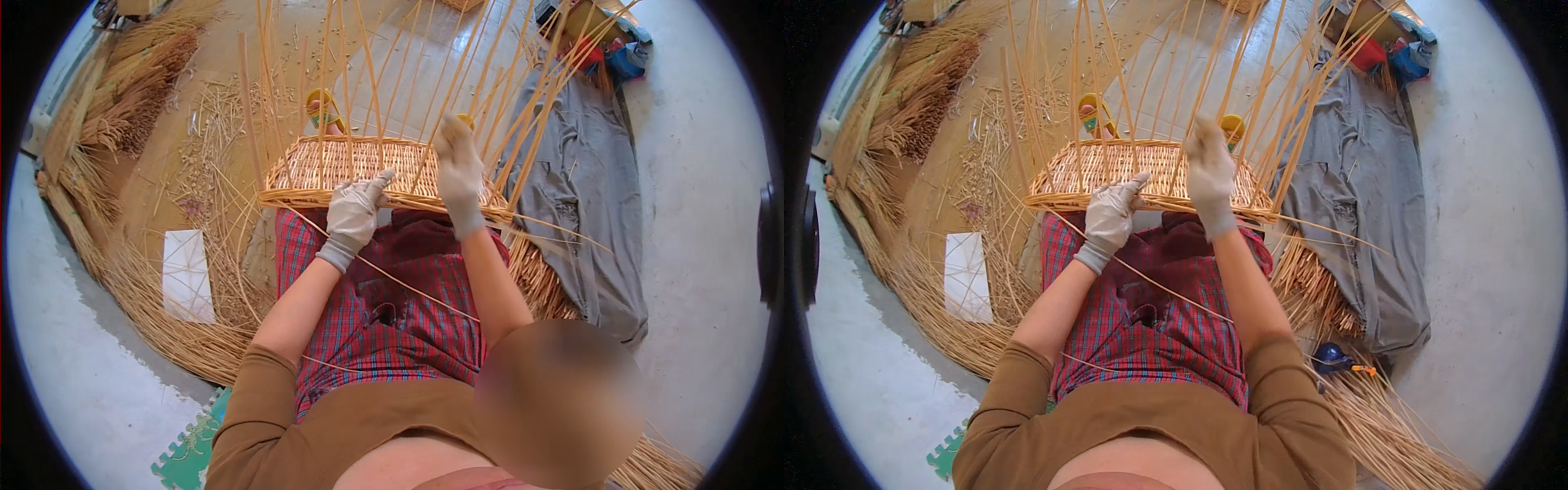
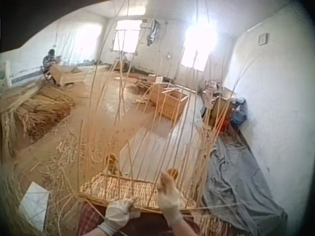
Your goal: Weaving a wicker or straw basket on the floor of a workshop.
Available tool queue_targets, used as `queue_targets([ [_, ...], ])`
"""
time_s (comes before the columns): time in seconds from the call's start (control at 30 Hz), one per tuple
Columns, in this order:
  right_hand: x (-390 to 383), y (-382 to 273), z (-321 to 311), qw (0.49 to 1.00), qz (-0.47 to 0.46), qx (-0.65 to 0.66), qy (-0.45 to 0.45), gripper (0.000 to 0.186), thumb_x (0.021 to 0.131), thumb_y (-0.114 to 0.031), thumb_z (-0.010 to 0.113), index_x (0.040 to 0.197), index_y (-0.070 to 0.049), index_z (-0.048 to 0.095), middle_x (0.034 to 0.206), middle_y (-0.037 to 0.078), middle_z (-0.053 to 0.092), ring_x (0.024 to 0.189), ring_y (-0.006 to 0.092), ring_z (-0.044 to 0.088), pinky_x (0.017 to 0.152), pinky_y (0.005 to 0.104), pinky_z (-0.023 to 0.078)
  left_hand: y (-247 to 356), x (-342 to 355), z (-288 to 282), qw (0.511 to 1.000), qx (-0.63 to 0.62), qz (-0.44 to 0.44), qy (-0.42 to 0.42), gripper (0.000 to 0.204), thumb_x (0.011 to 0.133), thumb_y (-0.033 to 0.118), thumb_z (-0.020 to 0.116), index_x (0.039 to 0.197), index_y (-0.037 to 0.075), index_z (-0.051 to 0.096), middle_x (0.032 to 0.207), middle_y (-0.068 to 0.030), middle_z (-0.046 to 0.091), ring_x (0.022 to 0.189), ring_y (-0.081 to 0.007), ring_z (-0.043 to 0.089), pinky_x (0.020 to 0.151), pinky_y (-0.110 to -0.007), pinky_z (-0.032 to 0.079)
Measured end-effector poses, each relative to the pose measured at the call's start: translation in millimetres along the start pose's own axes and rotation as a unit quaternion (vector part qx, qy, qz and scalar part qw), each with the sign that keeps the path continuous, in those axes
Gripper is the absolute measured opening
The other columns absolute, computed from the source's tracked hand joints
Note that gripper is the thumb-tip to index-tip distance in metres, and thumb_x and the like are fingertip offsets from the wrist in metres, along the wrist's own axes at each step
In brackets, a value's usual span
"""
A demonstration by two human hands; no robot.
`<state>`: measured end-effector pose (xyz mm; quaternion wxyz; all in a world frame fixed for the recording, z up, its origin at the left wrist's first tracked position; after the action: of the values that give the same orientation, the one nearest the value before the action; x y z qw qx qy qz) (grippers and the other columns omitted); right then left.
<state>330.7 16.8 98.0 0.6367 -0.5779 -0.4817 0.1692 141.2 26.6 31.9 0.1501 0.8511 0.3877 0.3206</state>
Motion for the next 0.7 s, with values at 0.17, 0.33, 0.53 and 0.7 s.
queue_targets([
  [0.17, 19.0, -49.9, 94.7, 0.978, -0.156, -0.04, -0.136, 0.066, 0.092, 0.014, 0.055, 0.153, -0.011, 0.048, 0.152, 0.016, 0.055, 0.131, 0.0283, 0.055, 0.114, 0.0377, 0.042, -19.9, 7.8, 4.5, 0.988, 0.051, -0.133, -0.058, 0.037, 0.09, 0.012, 0.065, 0.124, 0.023, 0.074, 0.083, -0.0094, 0.073, 0.083, -0.0322, 0.07, 0.088, -0.045, 0.053],
  [0.33, -9.4, -38.2, 17.2, 0.975, -0.096, -0.044, -0.196, 0.059, 0.094, 0.014, 0.053, 0.148, -0.009, 0.055, 0.145, 0.014, 0.058, 0.121, 0.0236, 0.063, 0.104, 0.0347, 0.052, -13.7, 12.7, 4.5, 0.994, -0.048, -0.086, -0.046, 0.021, 0.093, 0.019, 0.07, 0.112, 0.02, 0.078, 0.101, -0.011, 0.077, 0.087, -0.0312, 0.073, 0.076, -0.042, 0.056],
  [0.53, -21.5, 30.4, -11.6, 0.979, 0.167, 0.06, -0.098, 0.06, 0.09, 0.017, 0.054, 0.144, -0.01, 0.059, 0.124, 0.013, 0.068, 0.109, 0.018, 0.068, 0.086, 0.0287, 0.059, -15.3, 9.6, 7.6, 0.989, -0.038, -0.118, -0.076, 0.021, 0.096, 0.022, 0.069, 0.116, 0.024, 0.076, 0.096, -0.0111, 0.077, 0.084, -0.0299, 0.074, 0.075, -0.042, 0.056],
  [0.7, 4.0, -18.7, 2.3, 0.985, -0.098, -0.05, -0.132, 0.085, 0.094, 0.017, 0.052, 0.164, -0.025, 0.027, 0.156, 0.017, 0.05, 0.118, 0.0266, 0.069, 0.091, 0.033, 0.06, -18.1, 11.3, 5.8, 0.988, -0.1, -0.103, -0.058, 0.021, 0.096, 0.024, 0.069, 0.115, 0.019, 0.076, 0.099, -0.0121, 0.077, 0.088, -0.0316, 0.074, 0.075, -0.041, 0.056],
])
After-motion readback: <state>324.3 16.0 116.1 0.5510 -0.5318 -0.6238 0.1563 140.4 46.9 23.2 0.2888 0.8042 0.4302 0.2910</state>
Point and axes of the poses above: each hand's wrist, its own x-axis towards the middle knuckle, its own z-axis out of the palm, y = z × x, the point moved 8 cm from there along x, towards the middle knuckle
